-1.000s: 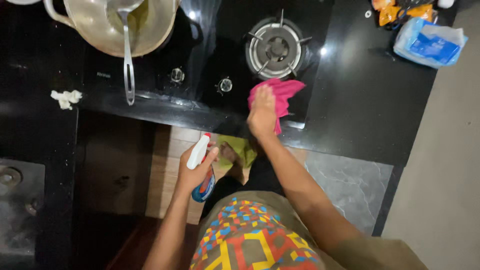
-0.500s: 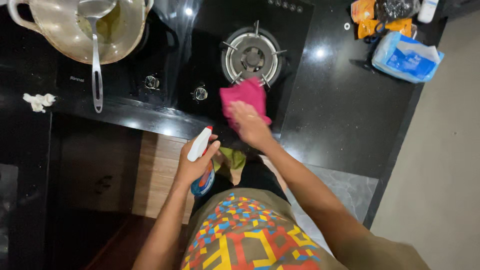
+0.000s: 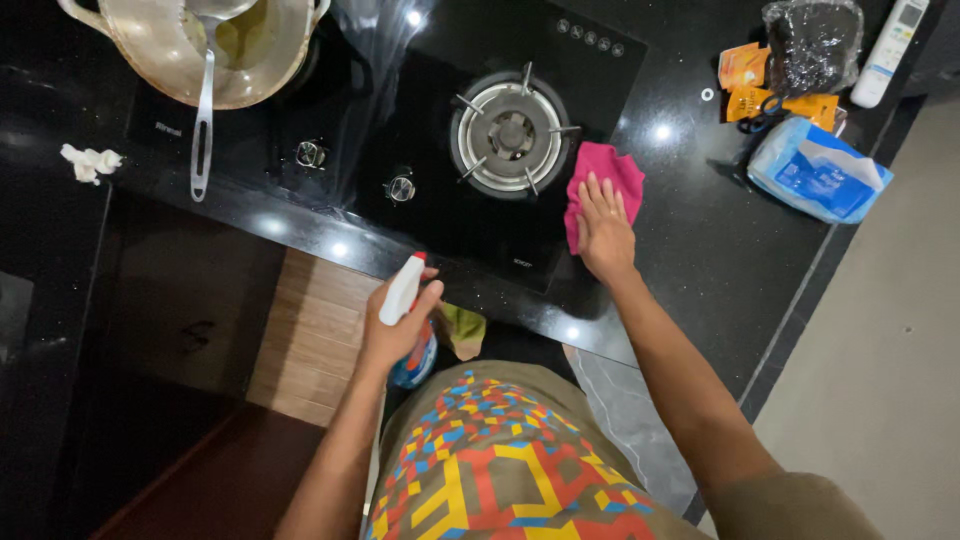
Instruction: The person cleans a gas stove by wiping the surface with a cloth, spraying cleaner, and scrubbing the area. They remove the burner grate, wash it in the sink, and then place it back on the stove.
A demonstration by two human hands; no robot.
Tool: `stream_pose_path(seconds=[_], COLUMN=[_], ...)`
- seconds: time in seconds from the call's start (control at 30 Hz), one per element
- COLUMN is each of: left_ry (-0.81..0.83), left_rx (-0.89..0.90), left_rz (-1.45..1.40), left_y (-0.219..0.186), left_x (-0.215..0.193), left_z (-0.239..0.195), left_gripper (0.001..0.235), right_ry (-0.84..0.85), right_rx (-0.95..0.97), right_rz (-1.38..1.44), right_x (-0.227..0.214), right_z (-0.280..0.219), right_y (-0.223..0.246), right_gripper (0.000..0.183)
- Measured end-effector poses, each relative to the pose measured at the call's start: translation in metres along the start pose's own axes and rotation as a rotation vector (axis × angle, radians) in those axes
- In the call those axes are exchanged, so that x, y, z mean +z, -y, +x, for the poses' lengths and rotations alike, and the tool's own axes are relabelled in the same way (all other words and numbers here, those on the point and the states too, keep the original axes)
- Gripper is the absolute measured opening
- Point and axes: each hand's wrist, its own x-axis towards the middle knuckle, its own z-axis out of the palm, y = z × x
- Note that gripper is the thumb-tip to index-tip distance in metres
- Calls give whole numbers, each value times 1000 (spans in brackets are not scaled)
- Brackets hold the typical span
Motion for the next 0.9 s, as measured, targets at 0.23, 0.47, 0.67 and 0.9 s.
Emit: stream_pose_path(seconds=[0.23, 0.47, 0.67, 0.9], left_ry=[97, 254, 308, 461], left_rx=[233, 670, 726, 614], left_rz=[21, 31, 8, 156], left_y=[-31, -40, -24, -24], left_x=[91, 209, 247, 245], left_z=[7, 43, 66, 68], left_gripper=[32, 39, 48, 48], right_ry=[75, 50, 60, 111], right_rx=[106, 290, 360, 426], right_rz=[-6, 32, 155, 175], right_x=[-41, -57, -62, -69], right_z=[-79, -108, -106, -95], right_y=[-44, -84, -99, -103], right_gripper=[51, 52, 60, 59])
